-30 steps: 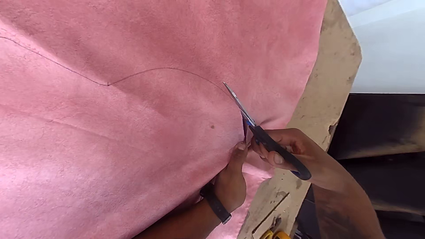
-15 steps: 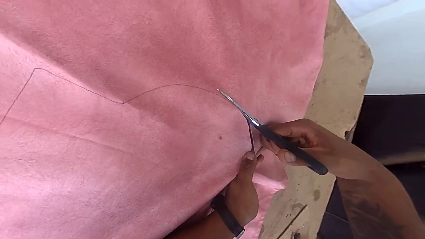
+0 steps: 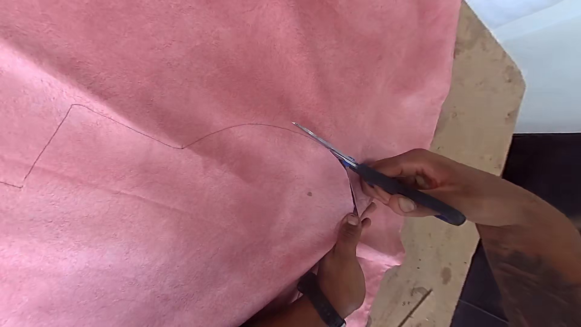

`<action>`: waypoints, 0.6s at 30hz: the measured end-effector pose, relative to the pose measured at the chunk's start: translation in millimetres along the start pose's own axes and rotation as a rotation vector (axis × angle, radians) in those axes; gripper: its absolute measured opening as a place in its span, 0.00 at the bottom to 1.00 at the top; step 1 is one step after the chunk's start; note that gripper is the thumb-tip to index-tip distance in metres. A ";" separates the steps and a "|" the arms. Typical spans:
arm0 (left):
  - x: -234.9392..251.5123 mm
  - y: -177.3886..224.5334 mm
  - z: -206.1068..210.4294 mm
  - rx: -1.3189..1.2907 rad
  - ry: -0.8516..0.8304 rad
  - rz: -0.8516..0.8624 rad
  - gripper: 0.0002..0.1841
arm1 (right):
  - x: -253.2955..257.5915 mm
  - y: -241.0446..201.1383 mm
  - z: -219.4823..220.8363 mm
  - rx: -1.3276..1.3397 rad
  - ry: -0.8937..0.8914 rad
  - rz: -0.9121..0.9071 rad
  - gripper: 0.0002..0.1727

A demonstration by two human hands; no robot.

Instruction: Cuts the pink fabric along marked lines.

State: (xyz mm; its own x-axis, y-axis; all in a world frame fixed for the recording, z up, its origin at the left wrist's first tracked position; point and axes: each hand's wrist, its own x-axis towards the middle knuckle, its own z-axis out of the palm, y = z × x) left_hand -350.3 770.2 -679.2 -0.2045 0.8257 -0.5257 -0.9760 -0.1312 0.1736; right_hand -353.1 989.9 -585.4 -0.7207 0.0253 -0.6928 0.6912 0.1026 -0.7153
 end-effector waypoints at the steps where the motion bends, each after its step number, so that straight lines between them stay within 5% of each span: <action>1: 0.1 0.5 0.4 0.000 -0.005 -0.002 0.29 | 2.6 -2.8 -3.0 -0.008 -0.020 0.013 0.27; 9: 8.8 10.4 20.8 0.045 -0.178 0.158 0.36 | 8.6 -14.6 -17.4 -0.056 -0.039 0.000 0.20; 14: 47.7 55.2 45.7 0.020 -0.167 0.442 0.40 | 3.2 -19.1 -22.8 -0.080 -0.043 0.035 0.22; 18: 66.5 78.7 66.4 -0.129 -0.105 0.465 0.39 | 3.0 -17.8 -25.3 -0.088 -0.049 0.036 0.21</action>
State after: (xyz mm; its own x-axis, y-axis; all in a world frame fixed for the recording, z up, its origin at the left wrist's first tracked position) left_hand -435.8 851.1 -645.2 -0.6188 0.7134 -0.3289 -0.7855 -0.5605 0.2624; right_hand -368.9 1013.3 -572.4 -0.6908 -0.0174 -0.7228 0.7075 0.1897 -0.6808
